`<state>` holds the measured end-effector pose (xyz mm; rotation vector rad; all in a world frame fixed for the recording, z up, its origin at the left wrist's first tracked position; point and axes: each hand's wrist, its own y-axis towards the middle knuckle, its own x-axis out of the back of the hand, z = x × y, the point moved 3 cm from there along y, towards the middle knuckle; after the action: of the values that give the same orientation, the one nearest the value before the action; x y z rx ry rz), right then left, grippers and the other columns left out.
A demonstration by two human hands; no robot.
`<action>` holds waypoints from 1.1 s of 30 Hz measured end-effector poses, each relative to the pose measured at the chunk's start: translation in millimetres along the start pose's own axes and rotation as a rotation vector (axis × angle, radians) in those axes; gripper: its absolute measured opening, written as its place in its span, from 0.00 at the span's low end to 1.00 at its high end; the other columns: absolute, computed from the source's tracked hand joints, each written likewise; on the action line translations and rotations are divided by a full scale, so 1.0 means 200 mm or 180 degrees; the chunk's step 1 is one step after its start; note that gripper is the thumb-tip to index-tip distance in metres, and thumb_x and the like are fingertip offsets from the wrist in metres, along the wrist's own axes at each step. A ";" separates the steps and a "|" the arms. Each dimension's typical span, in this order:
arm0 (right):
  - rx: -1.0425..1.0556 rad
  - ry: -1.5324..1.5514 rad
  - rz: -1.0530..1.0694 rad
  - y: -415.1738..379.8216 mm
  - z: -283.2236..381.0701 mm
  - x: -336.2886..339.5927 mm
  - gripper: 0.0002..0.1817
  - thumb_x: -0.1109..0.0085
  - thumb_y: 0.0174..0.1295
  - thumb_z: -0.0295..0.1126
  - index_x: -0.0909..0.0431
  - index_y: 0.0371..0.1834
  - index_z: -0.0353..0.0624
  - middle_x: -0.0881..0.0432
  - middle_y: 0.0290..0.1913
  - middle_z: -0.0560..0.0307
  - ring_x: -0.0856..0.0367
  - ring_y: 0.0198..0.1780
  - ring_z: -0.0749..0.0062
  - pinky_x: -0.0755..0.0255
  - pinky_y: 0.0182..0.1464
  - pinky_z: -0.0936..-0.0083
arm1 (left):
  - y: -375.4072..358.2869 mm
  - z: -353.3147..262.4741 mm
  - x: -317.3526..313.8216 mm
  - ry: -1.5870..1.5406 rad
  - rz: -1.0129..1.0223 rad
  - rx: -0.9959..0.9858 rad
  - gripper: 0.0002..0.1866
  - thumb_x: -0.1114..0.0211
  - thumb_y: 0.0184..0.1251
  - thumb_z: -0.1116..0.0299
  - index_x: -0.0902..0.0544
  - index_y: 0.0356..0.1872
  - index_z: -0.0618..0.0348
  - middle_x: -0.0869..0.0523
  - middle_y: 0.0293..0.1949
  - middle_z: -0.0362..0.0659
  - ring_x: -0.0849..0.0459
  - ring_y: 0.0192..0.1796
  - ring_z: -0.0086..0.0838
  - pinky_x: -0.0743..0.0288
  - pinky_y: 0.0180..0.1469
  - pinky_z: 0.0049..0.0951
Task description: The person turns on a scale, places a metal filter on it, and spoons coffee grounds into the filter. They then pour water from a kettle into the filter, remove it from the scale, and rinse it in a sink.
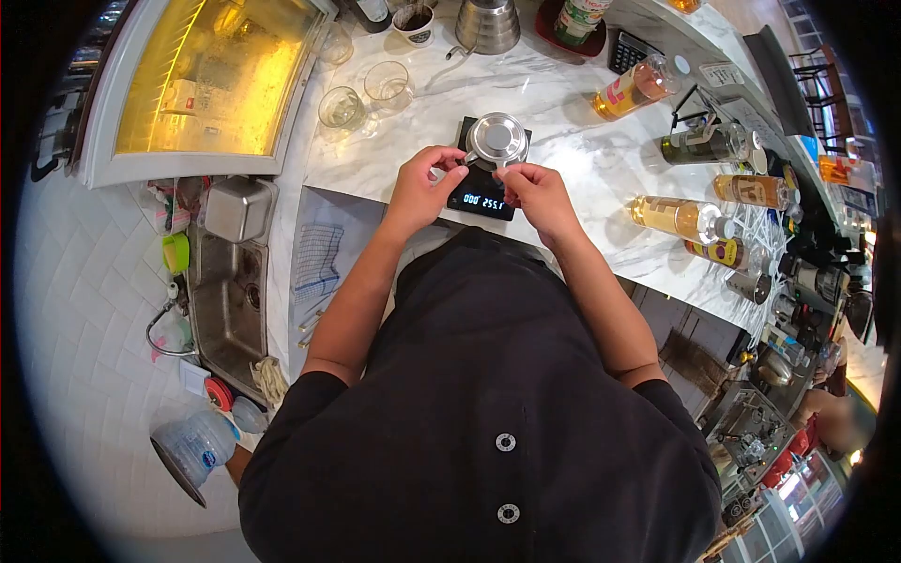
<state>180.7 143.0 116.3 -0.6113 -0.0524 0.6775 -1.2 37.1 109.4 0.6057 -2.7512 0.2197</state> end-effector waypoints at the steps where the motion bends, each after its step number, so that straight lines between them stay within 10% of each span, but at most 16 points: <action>1: 0.0019 0.0105 0.0052 0.00 0.00 -0.01 0.12 0.34 0.71 0.36 0.13 0.40 0.36 0.19 0.28 0.66 0.25 0.30 0.84 0.31 0.35 0.83 | 0.00 0.00 0.00 0.0011 -0.0022 0.0008 0.13 0.27 0.67 0.67 0.12 0.51 0.56 0.12 0.39 0.37 0.15 0.44 0.25 0.26 0.47 0.31; 14: 0.0242 0.0467 0.0212 -0.11 0.17 0.16 0.11 0.39 0.75 0.38 0.15 0.46 0.41 0.19 0.36 0.68 0.23 0.35 0.83 0.23 0.45 0.77 | -0.01 0.03 -0.02 0.0109 -0.0107 -0.0065 0.14 0.26 0.69 0.65 0.13 0.52 0.59 0.10 0.44 0.40 0.14 0.47 0.24 0.25 0.50 0.30; 33: -0.0866 0.0139 -0.0815 -0.05 -0.57 0.53 0.12 0.44 0.76 0.43 0.18 0.43 0.48 0.24 0.30 0.67 0.23 0.35 0.78 0.25 0.39 0.71 | -0.08 0.20 -0.02 0.0053 -0.0185 0.0054 0.20 0.27 0.69 0.66 0.18 0.59 0.57 0.14 0.43 0.37 0.18 0.45 0.22 0.26 0.48 0.27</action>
<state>295.9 142.7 12.6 -0.8641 -0.1813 0.4107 -2.6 16.3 72.8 0.6839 -2.7142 0.2337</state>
